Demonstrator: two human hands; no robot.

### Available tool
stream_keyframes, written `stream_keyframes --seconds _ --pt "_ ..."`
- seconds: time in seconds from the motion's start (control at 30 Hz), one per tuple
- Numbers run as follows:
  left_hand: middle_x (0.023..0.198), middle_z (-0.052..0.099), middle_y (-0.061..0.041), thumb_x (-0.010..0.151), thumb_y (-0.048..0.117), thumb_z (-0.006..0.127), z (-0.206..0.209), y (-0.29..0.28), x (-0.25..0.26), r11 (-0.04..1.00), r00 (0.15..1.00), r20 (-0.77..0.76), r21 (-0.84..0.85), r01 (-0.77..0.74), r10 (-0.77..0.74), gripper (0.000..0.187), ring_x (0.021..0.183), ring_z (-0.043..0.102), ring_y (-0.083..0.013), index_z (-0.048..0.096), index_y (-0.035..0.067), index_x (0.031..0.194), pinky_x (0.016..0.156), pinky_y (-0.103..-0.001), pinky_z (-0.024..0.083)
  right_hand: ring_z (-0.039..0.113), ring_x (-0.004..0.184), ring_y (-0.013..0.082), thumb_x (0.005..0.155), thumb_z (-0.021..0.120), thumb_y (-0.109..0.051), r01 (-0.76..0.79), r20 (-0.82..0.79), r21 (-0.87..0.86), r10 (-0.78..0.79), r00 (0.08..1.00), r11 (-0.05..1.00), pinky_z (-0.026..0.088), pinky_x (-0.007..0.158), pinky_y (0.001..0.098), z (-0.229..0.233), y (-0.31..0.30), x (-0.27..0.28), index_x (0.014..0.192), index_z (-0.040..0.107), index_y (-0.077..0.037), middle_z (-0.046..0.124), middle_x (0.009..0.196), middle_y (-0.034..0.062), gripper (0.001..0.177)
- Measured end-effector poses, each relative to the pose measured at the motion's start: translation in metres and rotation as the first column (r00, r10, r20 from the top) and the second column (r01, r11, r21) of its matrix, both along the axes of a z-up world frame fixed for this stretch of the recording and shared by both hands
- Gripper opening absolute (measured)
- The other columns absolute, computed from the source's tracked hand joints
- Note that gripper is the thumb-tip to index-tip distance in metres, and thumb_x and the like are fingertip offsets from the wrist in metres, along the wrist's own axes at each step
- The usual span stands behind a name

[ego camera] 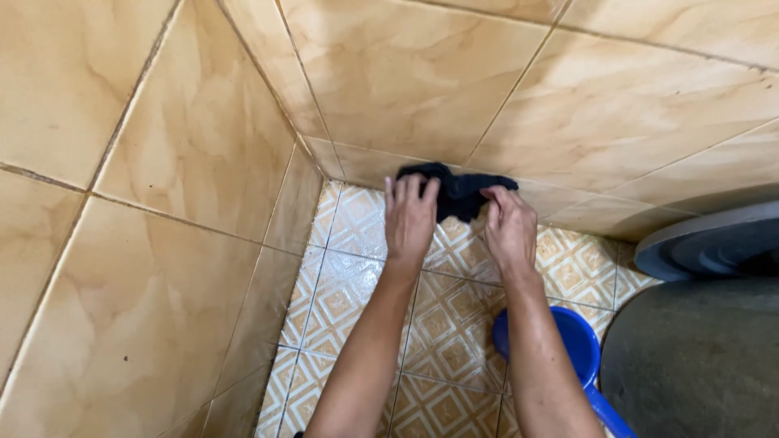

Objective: The person wipes beige tiled walls with a black cloth, repeatedly dipping the cloth into a blue scoop filled with water from a large bucket. They clean lower wall sections and a decorative border, wringing the cloth between passes.

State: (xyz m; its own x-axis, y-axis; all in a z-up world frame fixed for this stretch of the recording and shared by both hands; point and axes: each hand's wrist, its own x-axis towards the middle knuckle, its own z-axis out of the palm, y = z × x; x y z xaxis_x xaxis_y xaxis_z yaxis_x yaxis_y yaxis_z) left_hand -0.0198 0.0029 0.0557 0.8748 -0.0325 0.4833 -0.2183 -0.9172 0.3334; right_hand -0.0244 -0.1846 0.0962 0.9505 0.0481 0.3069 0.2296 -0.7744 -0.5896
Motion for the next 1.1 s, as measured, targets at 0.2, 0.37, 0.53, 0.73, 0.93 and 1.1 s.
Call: stream_keyframes --seconds 0.2,0.37,0.53,0.73,0.93,1.1 --pt "0.122 0.064 -0.02 0.098 0.021 0.063 0.003 0.044 -0.002 0.974 0.983 -0.019 -0.132 -0.184 0.183 0.031 0.118 0.063 -0.0365 0.064 0.005 0.125 0.11 -0.054 0.044 0.071 0.106 0.0306 0.095 0.052 -0.005 -0.225 -0.102 -0.018 0.222 0.97 0.974 0.054 0.094 0.0451 -0.008 0.056 0.029 0.118 0.07 -0.017 0.077 0.107 0.0071 0.032" --pt "0.12 0.065 -0.02 0.096 0.015 0.058 -0.008 0.1 0.009 0.92 0.935 -0.07 -0.167 -0.354 0.347 0.034 0.116 0.064 -0.0349 0.063 0.002 0.127 0.1 -0.049 0.051 0.068 0.116 0.0357 0.094 0.046 0.0 -0.327 -0.248 0.076 0.336 0.909 0.942 0.051 0.102 0.0499 0.012 0.139 0.043 0.131 0.063 -0.012 0.074 0.118 0.0152 0.043" --pt "0.135 0.061 -0.024 0.096 0.003 0.05 0.01 0.099 -0.001 0.87 0.885 -0.365 -0.286 -0.401 0.288 0.044 0.123 0.062 -0.0344 0.055 0.001 0.14 0.103 -0.047 0.052 0.065 0.121 0.0381 0.093 0.042 0.004 -0.364 -0.264 0.169 0.397 0.879 0.916 0.049 0.104 0.0534 0.032 0.148 0.03 0.135 0.059 -0.009 0.071 0.125 0.0184 0.046" --pt "0.147 0.043 -0.034 0.089 -0.009 0.049 0.013 0.046 -0.02 0.909 0.925 -0.363 -0.338 -0.242 0.111 0.064 0.129 0.055 -0.0477 0.041 -0.001 0.151 0.099 -0.049 0.054 0.063 0.12 0.0432 0.092 0.045 0.005 -0.29 -0.226 0.151 0.318 0.921 0.945 0.048 0.104 0.0556 0.039 0.103 0.012 0.139 0.056 -0.007 0.071 0.125 0.0221 0.05" --pt "0.153 0.028 -0.036 0.082 -0.01 0.057 0.037 0.024 -0.023 0.931 0.933 -0.359 -0.337 -0.138 0.009 0.079 0.137 0.045 -0.0501 0.03 -0.001 0.156 0.108 -0.047 0.049 0.065 0.118 0.0395 0.093 0.044 0.004 -0.208 -0.203 0.116 0.228 0.952 0.971 0.05 0.103 0.0521 0.045 0.07 0.006 0.137 0.062 -0.009 0.073 0.122 0.018 0.049" --pt "0.146 0.039 -0.039 0.089 -0.006 0.048 -0.022 0.053 0.0 0.901 0.897 -0.431 -0.347 -0.261 0.094 0.065 0.137 0.049 -0.047 0.035 -0.005 0.152 0.112 -0.045 0.046 0.068 0.115 0.037 0.091 0.046 0.005 -0.307 -0.206 0.073 0.315 0.926 0.949 0.051 0.1 0.0508 0.041 0.094 0.024 0.132 0.062 -0.009 0.074 0.119 0.0173 0.046"
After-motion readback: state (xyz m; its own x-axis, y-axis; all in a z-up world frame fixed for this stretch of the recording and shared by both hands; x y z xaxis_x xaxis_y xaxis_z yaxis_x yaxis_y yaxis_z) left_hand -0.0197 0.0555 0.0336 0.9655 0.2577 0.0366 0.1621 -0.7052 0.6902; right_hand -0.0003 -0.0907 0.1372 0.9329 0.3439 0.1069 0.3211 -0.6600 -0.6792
